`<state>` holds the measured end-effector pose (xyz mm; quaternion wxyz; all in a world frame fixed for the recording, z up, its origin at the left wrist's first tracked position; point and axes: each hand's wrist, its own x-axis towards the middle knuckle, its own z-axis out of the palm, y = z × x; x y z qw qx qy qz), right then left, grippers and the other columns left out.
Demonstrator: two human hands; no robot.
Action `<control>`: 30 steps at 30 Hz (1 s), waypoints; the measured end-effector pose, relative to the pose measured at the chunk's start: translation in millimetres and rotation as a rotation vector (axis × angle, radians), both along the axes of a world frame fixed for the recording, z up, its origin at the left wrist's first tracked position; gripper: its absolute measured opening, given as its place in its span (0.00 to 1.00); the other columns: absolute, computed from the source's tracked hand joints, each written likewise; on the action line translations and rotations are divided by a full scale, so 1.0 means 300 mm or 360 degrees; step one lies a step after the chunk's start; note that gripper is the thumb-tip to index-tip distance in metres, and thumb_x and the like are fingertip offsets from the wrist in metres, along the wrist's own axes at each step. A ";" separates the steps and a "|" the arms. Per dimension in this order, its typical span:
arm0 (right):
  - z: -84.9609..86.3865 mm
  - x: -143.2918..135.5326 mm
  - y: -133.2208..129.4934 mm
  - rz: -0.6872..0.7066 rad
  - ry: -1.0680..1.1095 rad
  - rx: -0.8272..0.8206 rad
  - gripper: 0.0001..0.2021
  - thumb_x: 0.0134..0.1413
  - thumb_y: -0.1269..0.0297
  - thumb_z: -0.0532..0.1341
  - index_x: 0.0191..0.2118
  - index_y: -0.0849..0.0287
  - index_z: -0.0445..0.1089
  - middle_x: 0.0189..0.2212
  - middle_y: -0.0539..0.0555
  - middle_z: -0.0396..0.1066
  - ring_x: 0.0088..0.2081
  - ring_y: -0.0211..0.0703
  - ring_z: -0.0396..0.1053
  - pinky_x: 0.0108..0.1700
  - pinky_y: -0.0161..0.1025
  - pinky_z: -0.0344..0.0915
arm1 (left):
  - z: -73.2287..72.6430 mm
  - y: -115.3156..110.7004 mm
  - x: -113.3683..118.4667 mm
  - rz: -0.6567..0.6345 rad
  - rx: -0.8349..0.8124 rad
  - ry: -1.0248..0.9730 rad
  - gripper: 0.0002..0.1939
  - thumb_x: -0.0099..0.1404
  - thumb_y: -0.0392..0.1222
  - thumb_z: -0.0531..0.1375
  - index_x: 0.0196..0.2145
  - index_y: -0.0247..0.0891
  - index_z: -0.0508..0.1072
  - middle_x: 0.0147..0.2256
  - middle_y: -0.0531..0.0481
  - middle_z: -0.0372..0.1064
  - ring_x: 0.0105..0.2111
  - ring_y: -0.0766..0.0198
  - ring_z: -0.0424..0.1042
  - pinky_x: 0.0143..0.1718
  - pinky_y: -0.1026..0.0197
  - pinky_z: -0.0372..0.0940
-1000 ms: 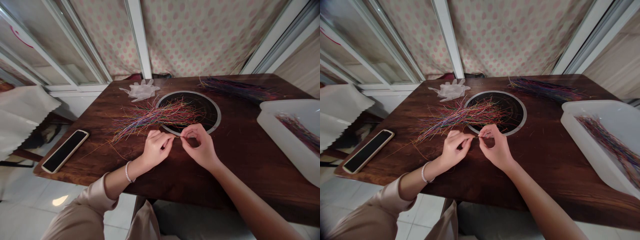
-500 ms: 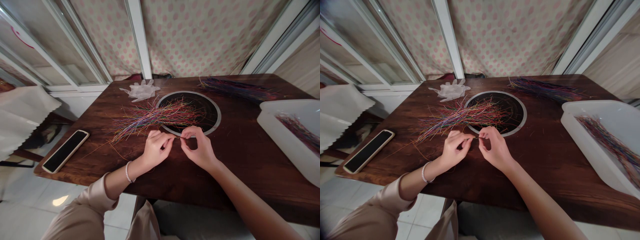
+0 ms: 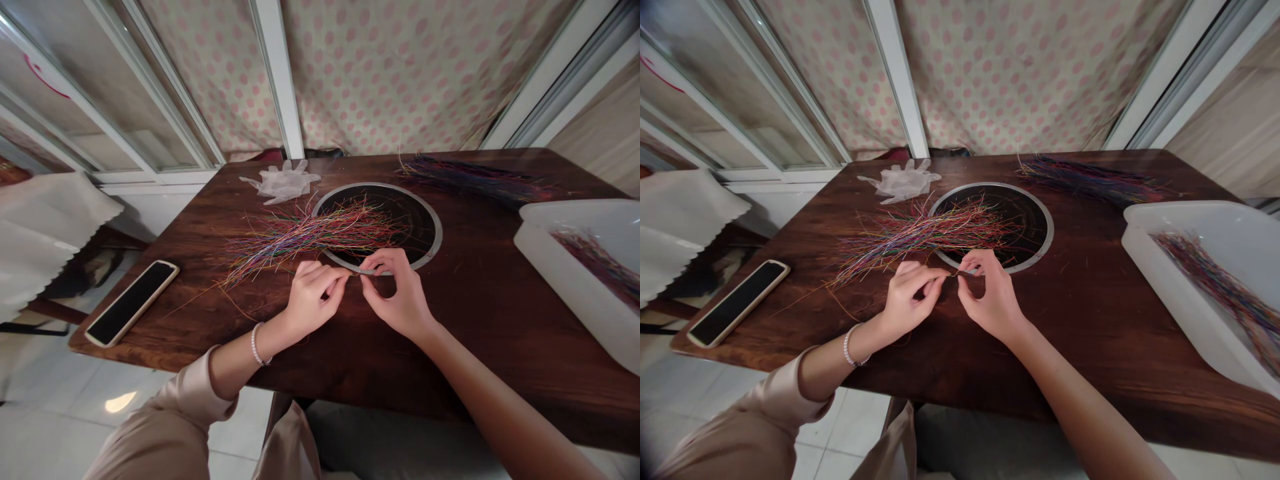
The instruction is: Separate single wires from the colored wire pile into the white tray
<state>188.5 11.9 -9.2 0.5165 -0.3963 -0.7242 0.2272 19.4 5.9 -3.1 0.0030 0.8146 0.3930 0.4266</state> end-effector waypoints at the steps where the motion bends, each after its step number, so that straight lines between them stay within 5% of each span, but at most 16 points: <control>1: 0.001 -0.001 0.000 0.0010 0.0029 -0.0025 0.15 0.48 0.76 0.59 0.40 0.55 0.58 0.33 0.51 0.68 0.35 0.41 0.69 0.36 0.40 0.67 | 0.000 0.000 0.000 -0.0001 0.0002 0.0003 0.06 0.64 0.32 0.55 0.32 0.36 0.72 0.17 0.58 0.56 0.20 0.68 0.57 0.30 0.62 0.55; 30: -0.002 -0.004 -0.009 -0.0073 -0.0049 0.0181 0.13 0.46 0.78 0.58 0.36 0.54 0.60 0.30 0.49 0.66 0.31 0.38 0.68 0.35 0.38 0.69 | -0.007 0.000 0.001 0.0001 -0.0015 -0.0019 0.06 0.64 0.33 0.55 0.32 0.36 0.72 0.16 0.59 0.56 0.20 0.68 0.57 0.30 0.62 0.55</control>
